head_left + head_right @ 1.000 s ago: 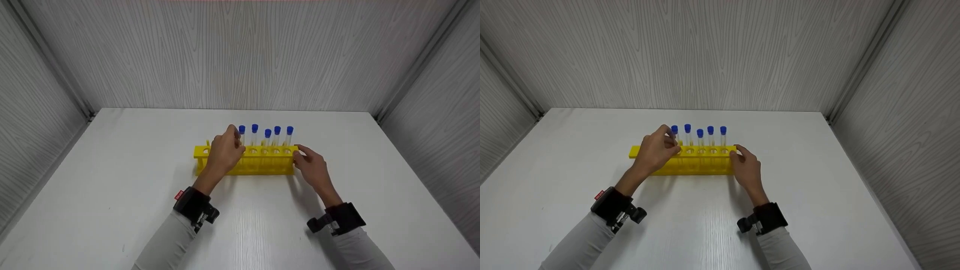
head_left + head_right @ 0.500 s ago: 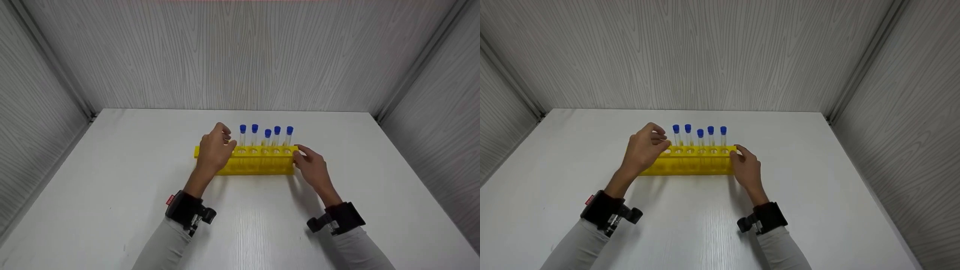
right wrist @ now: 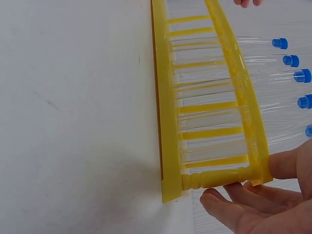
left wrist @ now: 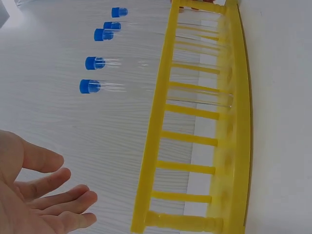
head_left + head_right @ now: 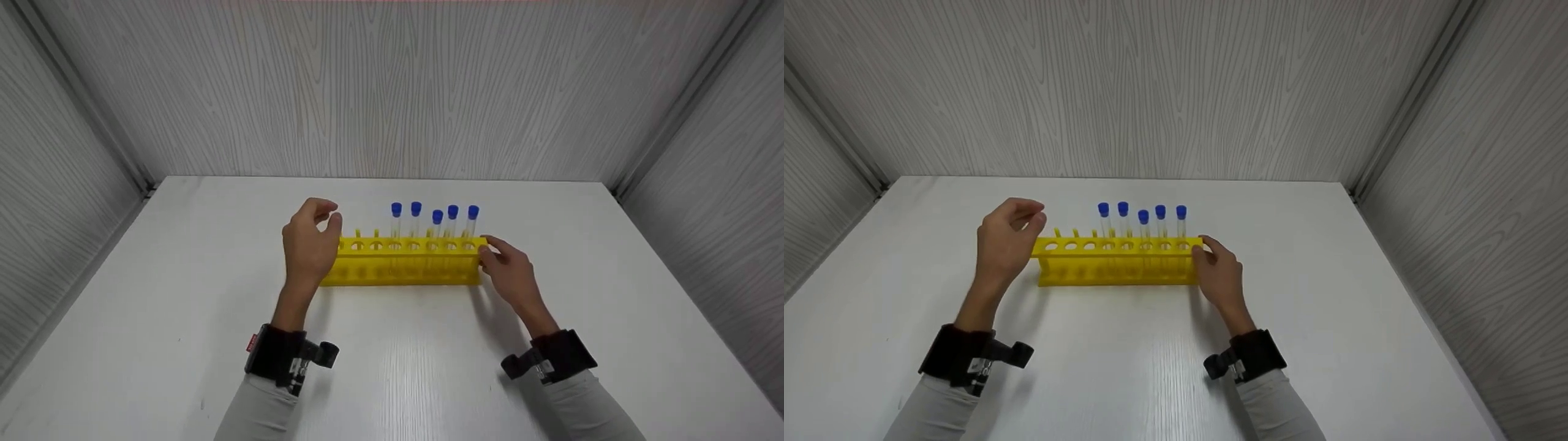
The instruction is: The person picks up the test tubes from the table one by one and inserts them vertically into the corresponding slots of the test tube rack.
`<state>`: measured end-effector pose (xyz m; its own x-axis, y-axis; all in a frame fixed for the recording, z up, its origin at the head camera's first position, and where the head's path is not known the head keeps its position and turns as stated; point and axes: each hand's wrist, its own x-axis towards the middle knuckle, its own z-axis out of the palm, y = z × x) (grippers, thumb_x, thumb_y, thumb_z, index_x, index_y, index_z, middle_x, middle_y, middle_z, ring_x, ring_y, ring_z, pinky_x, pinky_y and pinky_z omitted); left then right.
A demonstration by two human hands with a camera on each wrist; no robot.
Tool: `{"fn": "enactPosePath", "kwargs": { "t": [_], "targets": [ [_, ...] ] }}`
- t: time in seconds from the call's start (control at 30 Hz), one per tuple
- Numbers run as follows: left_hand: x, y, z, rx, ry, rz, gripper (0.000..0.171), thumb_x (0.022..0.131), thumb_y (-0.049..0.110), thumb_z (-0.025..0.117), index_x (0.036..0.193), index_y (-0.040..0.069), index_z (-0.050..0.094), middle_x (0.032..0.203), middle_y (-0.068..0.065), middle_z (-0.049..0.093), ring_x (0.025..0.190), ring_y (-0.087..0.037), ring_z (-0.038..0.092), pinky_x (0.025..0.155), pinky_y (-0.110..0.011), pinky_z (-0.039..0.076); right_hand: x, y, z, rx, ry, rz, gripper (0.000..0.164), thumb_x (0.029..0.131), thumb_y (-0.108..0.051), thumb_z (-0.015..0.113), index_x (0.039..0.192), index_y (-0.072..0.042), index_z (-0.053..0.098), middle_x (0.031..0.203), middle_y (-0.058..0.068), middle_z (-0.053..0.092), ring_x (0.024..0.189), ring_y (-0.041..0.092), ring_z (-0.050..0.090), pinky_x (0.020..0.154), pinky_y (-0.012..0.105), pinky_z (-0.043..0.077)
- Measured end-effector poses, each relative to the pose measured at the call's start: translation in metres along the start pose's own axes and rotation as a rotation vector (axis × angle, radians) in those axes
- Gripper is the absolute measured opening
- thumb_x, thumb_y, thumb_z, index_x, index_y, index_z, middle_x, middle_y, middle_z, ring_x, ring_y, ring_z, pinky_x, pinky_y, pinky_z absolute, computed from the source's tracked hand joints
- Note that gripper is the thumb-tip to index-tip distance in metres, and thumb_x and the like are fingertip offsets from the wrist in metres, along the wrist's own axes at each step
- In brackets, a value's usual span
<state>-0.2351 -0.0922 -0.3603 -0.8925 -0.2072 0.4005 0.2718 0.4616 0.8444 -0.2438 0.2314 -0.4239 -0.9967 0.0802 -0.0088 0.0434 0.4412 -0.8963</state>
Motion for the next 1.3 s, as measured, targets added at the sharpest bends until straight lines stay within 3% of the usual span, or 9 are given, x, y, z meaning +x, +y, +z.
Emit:
{"fn": "enactPosePath", "kwargs": {
  "t": [0.2,0.47,0.77,1.07,1.3],
  "targets": [
    [0.001,0.0,-0.005,0.045,-0.031,-0.045,0.025,0.102,0.012,0.059,0.123,0.001,0.066,0.127,-0.017,0.069,0.121,-0.033,0.064,0.108,-0.047,0.048,0.0,0.0,0.0,-0.005,0.001,0.024,0.053,0.108,-0.036,0.049,0.155,-0.014,0.043,0.151,0.014,0.052,0.128,0.027,0.061,0.105,0.039,0.051],
    [0.003,0.006,-0.012,0.083,-0.059,-0.055,0.027,0.103,0.016,0.057,0.125,0.003,0.065,0.128,-0.016,0.068,0.122,-0.033,0.063,0.109,-0.048,0.047,0.002,-0.001,0.0,-0.028,0.011,0.053,0.053,0.108,-0.036,0.048,0.156,-0.015,0.042,0.154,0.012,0.05,0.128,0.026,0.061,0.105,0.038,0.051],
    [0.0,0.002,-0.017,0.131,-0.103,-0.12,0.029,0.104,0.019,0.056,0.128,0.005,0.063,0.132,-0.018,0.065,0.126,-0.034,0.06,0.111,-0.05,0.045,0.001,0.0,-0.002,-0.054,0.017,0.004,0.054,0.108,-0.037,0.048,0.156,-0.013,0.041,0.151,0.015,0.053,0.127,0.028,0.062,0.105,0.04,0.051],
    [-0.005,-0.012,-0.017,0.153,-0.123,-0.164,0.029,0.104,0.02,0.056,0.128,0.005,0.062,0.132,-0.018,0.065,0.125,-0.033,0.06,0.11,-0.048,0.047,-0.002,0.001,0.0,-0.047,0.006,0.015,0.054,0.108,-0.038,0.048,0.156,-0.013,0.041,0.152,0.014,0.052,0.127,0.027,0.062,0.106,0.041,0.051],
    [-0.004,-0.022,-0.02,0.206,-0.114,-0.192,0.028,0.105,0.019,0.054,0.127,0.004,0.062,0.123,-0.017,0.069,0.115,-0.032,0.065,0.1,-0.047,0.054,-0.004,-0.005,0.001,-0.176,0.031,-0.016,0.052,0.109,-0.036,0.045,0.155,-0.012,0.043,0.147,0.017,0.056,0.125,0.032,0.062,0.105,0.046,0.051]
  ]
}}
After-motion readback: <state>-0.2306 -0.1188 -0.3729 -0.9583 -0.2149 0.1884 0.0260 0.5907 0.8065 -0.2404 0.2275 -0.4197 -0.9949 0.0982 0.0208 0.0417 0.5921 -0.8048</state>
